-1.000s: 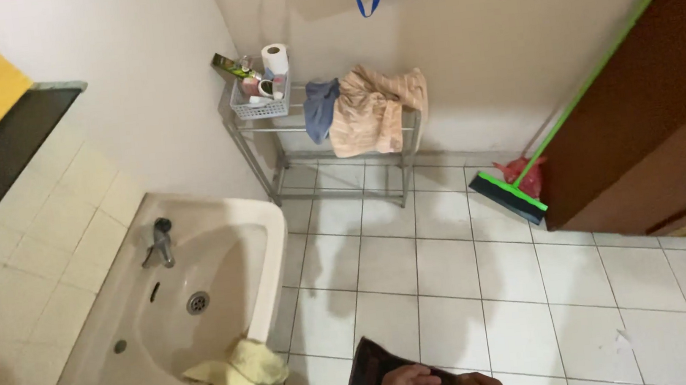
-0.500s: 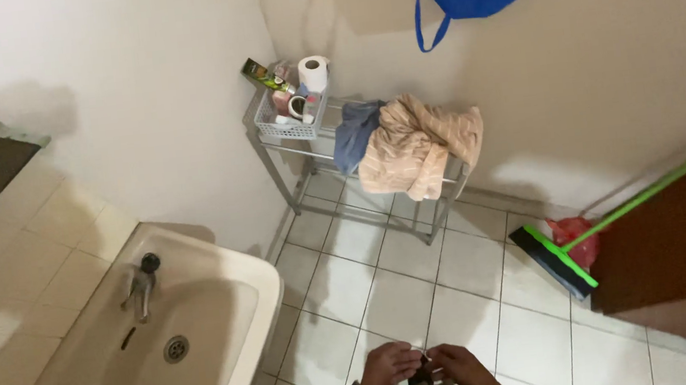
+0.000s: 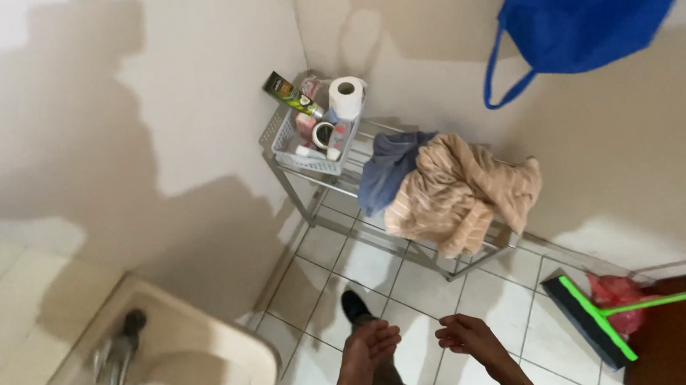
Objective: The person sweeps the bathroom tile floor with a green floor squeegee, then wipes the toilet lid and seat with a yellow cloth. They then arrange toiletry items, including bottles, a jar, toilet paper, and small soap packets, placing them on the toilet tank and on the storage shelf next to the sink.
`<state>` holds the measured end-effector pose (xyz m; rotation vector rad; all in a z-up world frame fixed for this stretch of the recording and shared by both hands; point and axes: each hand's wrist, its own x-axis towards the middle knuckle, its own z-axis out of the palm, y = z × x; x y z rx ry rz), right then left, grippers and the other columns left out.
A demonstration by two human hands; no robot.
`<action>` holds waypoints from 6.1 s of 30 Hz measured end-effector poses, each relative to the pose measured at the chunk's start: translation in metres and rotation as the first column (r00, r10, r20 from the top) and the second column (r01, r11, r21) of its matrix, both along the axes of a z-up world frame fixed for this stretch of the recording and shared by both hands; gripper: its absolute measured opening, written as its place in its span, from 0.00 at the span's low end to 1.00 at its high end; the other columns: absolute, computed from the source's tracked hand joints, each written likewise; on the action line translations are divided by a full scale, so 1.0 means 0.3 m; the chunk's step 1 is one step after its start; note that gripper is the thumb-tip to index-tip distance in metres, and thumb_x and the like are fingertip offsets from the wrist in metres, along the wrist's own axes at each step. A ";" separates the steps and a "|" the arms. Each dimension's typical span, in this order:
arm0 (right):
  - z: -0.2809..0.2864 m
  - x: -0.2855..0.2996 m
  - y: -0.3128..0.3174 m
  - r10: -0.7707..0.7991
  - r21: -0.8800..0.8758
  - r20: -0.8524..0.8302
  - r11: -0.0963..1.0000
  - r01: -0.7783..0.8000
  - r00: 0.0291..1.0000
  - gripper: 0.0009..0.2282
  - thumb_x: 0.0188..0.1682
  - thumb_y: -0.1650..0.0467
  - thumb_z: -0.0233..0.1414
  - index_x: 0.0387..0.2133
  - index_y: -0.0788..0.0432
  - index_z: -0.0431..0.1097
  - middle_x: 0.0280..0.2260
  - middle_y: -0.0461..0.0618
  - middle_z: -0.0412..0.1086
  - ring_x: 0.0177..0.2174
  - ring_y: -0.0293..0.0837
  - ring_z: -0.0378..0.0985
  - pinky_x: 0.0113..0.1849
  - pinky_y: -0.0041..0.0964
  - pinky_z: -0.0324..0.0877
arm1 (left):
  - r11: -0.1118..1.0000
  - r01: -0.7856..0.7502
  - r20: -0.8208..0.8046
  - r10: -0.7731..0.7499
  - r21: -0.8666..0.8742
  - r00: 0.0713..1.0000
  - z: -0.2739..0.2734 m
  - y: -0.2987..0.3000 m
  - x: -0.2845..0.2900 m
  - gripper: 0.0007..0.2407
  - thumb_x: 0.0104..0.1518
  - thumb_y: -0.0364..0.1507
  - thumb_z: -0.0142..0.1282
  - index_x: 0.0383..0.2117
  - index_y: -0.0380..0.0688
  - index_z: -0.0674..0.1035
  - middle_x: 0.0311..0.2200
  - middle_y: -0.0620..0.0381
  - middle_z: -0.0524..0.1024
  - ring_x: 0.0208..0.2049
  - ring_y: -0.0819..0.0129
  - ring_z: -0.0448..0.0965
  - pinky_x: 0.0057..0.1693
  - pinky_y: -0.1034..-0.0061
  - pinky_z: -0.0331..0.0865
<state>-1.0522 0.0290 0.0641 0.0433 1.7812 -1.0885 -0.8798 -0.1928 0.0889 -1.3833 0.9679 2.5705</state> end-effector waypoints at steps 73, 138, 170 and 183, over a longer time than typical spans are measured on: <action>0.590 -0.846 -1.675 0.245 -0.203 -0.714 0.824 -0.529 0.656 0.31 0.49 0.65 0.58 0.62 0.69 0.56 0.56 0.72 0.67 0.53 0.62 0.73 0.52 0.48 0.68 | 0.910 -0.185 -0.137 0.144 -0.370 0.980 0.507 -1.259 -0.955 0.27 0.60 0.33 0.48 0.68 0.39 0.62 0.64 0.46 0.70 0.64 0.60 0.69 0.67 0.67 0.59; 0.111 -1.072 -1.552 0.256 -0.002 -0.856 0.867 -0.498 0.449 0.16 0.47 0.72 0.58 0.48 0.63 0.70 0.47 0.63 0.73 0.48 0.62 0.74 0.50 0.51 0.69 | 0.177 0.363 0.321 -0.229 -0.915 0.919 0.113 -1.128 -1.175 0.11 0.49 0.29 0.63 0.34 0.36 0.78 0.33 0.37 0.79 0.38 0.38 0.79 0.43 0.50 0.72; 0.223 -1.171 -1.632 0.478 0.300 -0.810 0.835 -0.461 0.339 0.06 0.48 0.73 0.51 0.37 0.60 0.72 0.41 0.59 0.73 0.46 0.59 0.74 0.46 0.54 0.69 | -0.009 0.022 0.022 -0.008 -1.000 1.000 0.295 -1.203 -1.120 0.14 0.54 0.20 0.56 0.48 0.35 0.76 0.47 0.37 0.75 0.49 0.43 0.76 0.54 0.62 0.72; 0.063 -1.195 -1.660 0.739 0.591 -0.653 0.635 -0.497 0.168 0.14 0.45 0.66 0.55 0.42 0.62 0.71 0.40 0.59 0.74 0.46 0.57 0.76 0.56 0.66 0.57 | 0.915 -0.263 -0.107 0.307 0.305 0.946 -0.232 -1.078 -1.188 0.08 0.58 0.32 0.53 0.40 0.44 0.76 0.39 0.60 0.76 0.43 0.68 0.76 0.56 0.70 0.74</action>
